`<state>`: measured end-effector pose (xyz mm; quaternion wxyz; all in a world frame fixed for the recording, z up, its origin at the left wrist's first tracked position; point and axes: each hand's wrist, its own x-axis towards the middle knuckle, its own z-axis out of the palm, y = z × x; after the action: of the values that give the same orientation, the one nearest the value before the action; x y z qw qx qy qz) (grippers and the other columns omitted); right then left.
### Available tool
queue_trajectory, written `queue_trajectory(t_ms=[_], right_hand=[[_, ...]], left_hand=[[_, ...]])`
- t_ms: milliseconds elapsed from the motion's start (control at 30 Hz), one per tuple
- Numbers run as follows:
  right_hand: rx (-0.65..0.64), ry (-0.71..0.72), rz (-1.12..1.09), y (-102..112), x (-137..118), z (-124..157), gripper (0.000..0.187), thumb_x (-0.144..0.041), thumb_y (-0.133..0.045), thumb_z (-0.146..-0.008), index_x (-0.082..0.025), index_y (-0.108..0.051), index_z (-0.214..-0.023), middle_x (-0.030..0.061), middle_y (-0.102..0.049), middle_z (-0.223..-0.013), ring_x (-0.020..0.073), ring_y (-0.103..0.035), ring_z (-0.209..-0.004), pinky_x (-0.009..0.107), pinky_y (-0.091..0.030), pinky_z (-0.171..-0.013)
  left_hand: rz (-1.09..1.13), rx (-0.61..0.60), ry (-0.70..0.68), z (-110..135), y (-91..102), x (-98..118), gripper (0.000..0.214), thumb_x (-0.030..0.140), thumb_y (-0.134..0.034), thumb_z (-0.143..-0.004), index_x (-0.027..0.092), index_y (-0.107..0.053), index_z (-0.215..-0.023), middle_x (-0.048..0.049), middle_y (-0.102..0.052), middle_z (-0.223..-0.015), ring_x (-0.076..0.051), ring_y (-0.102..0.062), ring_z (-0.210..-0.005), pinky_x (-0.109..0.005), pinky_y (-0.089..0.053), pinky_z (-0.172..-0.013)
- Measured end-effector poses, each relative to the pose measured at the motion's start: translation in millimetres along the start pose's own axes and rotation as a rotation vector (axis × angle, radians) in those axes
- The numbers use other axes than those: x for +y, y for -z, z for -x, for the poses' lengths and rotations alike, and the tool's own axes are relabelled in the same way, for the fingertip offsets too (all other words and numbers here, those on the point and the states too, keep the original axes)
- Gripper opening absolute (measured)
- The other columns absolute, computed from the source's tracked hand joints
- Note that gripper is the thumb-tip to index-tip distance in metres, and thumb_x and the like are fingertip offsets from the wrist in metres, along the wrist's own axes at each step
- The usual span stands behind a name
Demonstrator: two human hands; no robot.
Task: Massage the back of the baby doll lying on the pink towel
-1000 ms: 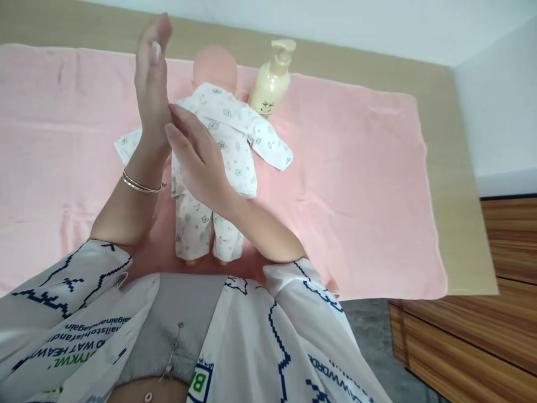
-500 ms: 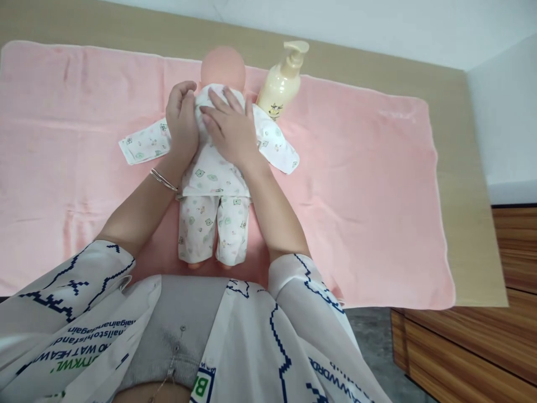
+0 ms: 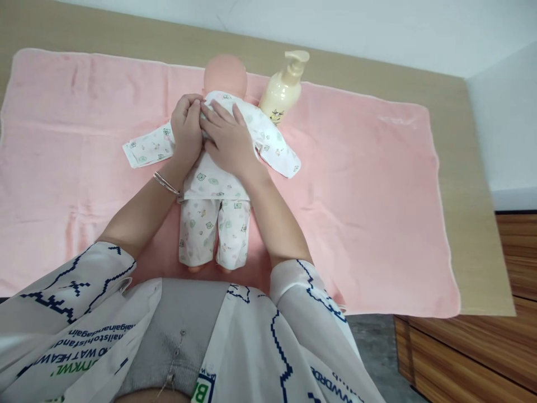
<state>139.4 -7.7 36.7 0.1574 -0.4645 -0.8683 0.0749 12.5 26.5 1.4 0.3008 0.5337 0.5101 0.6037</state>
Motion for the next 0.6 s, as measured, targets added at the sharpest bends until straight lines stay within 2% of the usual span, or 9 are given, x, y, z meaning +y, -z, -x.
queue_trajectory(t_ms=[100,167,233,267,333,433,500,600], right_hand=[[0.086,-0.149,-0.055,-2,18,-3,0.044,-0.038,-0.029,-0.103,-0.029,-0.044,-0.143,-0.0003,-0.033,-0.156,0.0247,-0.024,-0.148,0.054,-0.020,-0.122],[0.134,-0.296,-0.033,-5,12,0,0.051,-0.041,-0.025,-0.103,-0.020,-0.038,-0.148,0.0076,-0.033,-0.156,0.0293,-0.025,-0.147,0.056,-0.022,-0.121],[0.133,-0.394,0.023,-8,-7,6,0.056,-0.039,-0.026,-0.102,-0.010,-0.033,-0.149,0.0155,-0.032,-0.155,0.0351,-0.022,-0.147,0.058,-0.020,-0.121],[0.114,-0.397,0.050,-8,-17,8,0.057,-0.037,-0.029,-0.101,-0.007,-0.032,-0.149,0.0177,-0.029,-0.156,0.0377,-0.019,-0.147,0.058,-0.019,-0.121],[0.061,-0.326,0.057,-8,-30,11,0.059,-0.037,-0.034,-0.098,-0.014,-0.028,-0.152,0.0100,-0.026,-0.158,0.0378,-0.013,-0.149,0.062,-0.016,-0.121],[0.050,-0.266,0.035,-7,-21,7,0.054,-0.033,-0.032,-0.097,-0.026,-0.031,-0.150,-0.0024,-0.028,-0.158,0.0322,-0.017,-0.149,0.064,-0.019,-0.120],[0.098,-0.273,-0.005,-6,-4,3,0.049,-0.032,-0.026,-0.099,-0.024,-0.039,-0.146,-0.0003,-0.032,-0.157,0.0280,-0.024,-0.147,0.058,-0.023,-0.120],[0.210,-0.328,-0.024,-6,14,2,0.049,-0.035,-0.023,-0.101,-0.015,-0.047,-0.140,0.0100,-0.041,-0.151,0.0251,-0.034,-0.143,0.049,-0.027,-0.120]], left_hand=[[-0.068,-0.014,-0.030,-2,-0.6,-3,0.016,0.019,-0.045,-0.095,0.026,-0.057,-0.086,-0.0002,-0.066,-0.091,-0.016,-0.059,-0.092,-0.033,-0.050,-0.092],[-0.111,-0.018,-0.029,-3,-1.1,-4,0.017,0.013,-0.047,-0.091,0.025,-0.059,-0.089,0.0000,-0.067,-0.095,-0.016,-0.061,-0.094,-0.035,-0.051,-0.093],[-0.145,-0.025,-0.008,-4,-1.5,-4,0.013,0.014,-0.050,-0.089,0.022,-0.060,-0.091,-0.0008,-0.068,-0.099,-0.017,-0.061,-0.099,-0.038,-0.050,-0.098],[-0.160,-0.039,0.006,-3,-1.8,-2,0.010,0.017,-0.051,-0.090,0.022,-0.060,-0.092,-0.0013,-0.068,-0.101,-0.018,-0.061,-0.102,-0.040,-0.048,-0.102],[-0.187,-0.077,0.026,0,-2.8,4,0.010,0.027,-0.051,-0.093,0.023,-0.060,-0.094,-0.0020,-0.068,-0.104,-0.020,-0.061,-0.108,-0.044,-0.044,-0.108],[-0.263,-0.135,-0.017,9,-5.1,15,0.017,0.033,-0.044,-0.097,0.024,-0.059,-0.101,-0.0034,-0.067,-0.111,-0.022,-0.060,-0.113,-0.048,-0.039,-0.113],[-0.356,-0.152,-0.053,16,-6.8,19,0.022,0.031,-0.040,-0.098,0.023,-0.057,-0.108,-0.0066,-0.064,-0.120,-0.023,-0.055,-0.122,-0.050,-0.033,-0.117],[-0.420,-0.134,-0.065,22,-7.8,13,0.031,0.038,-0.041,-0.096,0.022,-0.052,-0.121,-0.0096,-0.050,-0.142,-0.026,-0.039,-0.139,-0.050,-0.024,-0.123]])
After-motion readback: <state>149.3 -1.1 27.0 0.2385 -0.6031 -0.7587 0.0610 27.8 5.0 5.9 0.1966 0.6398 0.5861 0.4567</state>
